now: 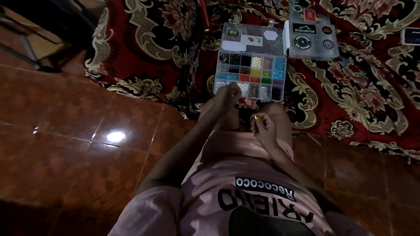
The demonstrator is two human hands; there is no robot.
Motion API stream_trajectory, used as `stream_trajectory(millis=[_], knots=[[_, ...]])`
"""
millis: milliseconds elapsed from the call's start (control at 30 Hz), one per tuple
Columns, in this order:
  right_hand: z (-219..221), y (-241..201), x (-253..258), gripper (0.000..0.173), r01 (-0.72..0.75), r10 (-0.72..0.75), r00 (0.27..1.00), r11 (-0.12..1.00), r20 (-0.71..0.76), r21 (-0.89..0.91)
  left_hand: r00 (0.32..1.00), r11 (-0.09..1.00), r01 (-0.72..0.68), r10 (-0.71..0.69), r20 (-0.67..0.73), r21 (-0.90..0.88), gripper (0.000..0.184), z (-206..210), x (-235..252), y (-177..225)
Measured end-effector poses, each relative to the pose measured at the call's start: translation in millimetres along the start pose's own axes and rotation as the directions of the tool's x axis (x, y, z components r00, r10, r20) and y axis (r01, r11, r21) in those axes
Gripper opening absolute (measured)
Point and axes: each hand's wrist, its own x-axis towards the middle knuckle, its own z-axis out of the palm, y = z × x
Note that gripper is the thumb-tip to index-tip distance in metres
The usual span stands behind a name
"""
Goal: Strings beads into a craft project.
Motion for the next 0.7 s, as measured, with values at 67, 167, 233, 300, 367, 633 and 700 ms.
stream_trajectory(millis=[67, 167, 233, 300, 367, 633, 700], knots=[[1.5, -1.3, -0.1, 0.014, -0.01, 0.01, 1.0, 1.0, -0.011, -0.001, 0.994, 0.966, 0.094, -0.075, 0.085, -0.24, 0.02, 10.6, -13.4, 3.8], [2.4, -1.6, 0.0, 0.013, 0.001, -0.001, 1.0, 1.0, -0.023, -0.002, 0.984, 0.859, 0.159, -0.094, 0.154, -0.487, 0.019, 33.6, -30.7, -3.3], [1.6, 0.4, -0.1, 0.013, 0.024, -0.025, 0.999, 1.0, -0.028, -0.017, 0.957, 0.758, 0.282, -0.177, 0.231, -0.588, 0.023, 45.9, -38.6, -3.2], [0.5, 1.5, 0.5, 0.012, 0.054, -0.055, 0.998, 0.998, -0.029, -0.039, 0.918, 0.597, 0.397, -0.249, 0.31, -0.697, 0.024, 56.9, -41.5, 0.1], [0.2, 2.1, 0.5, 0.012, 0.066, -0.067, 0.997, 0.996, -0.03, -0.055, 0.881, 0.399, 0.471, -0.255, 0.398, -0.787, 0.022, 65.8, -41.7, -0.4], [0.9, 0.2, -1.1, 0.006, 0.065, -0.067, 0.997, 0.994, -0.027, -0.084, 0.817, 0.229, 0.57, -0.26, 0.515, -0.789, 0.025, 54.9, -47.2, 25.1], [0.4, 0.6, -0.7, 0.006, 0.081, -0.083, 0.996, 0.992, -0.021, -0.097, 0.786, 0.286, 0.61, -0.33, 0.522, -0.739, 0.026, 38.0, -46.3, 55.4]])
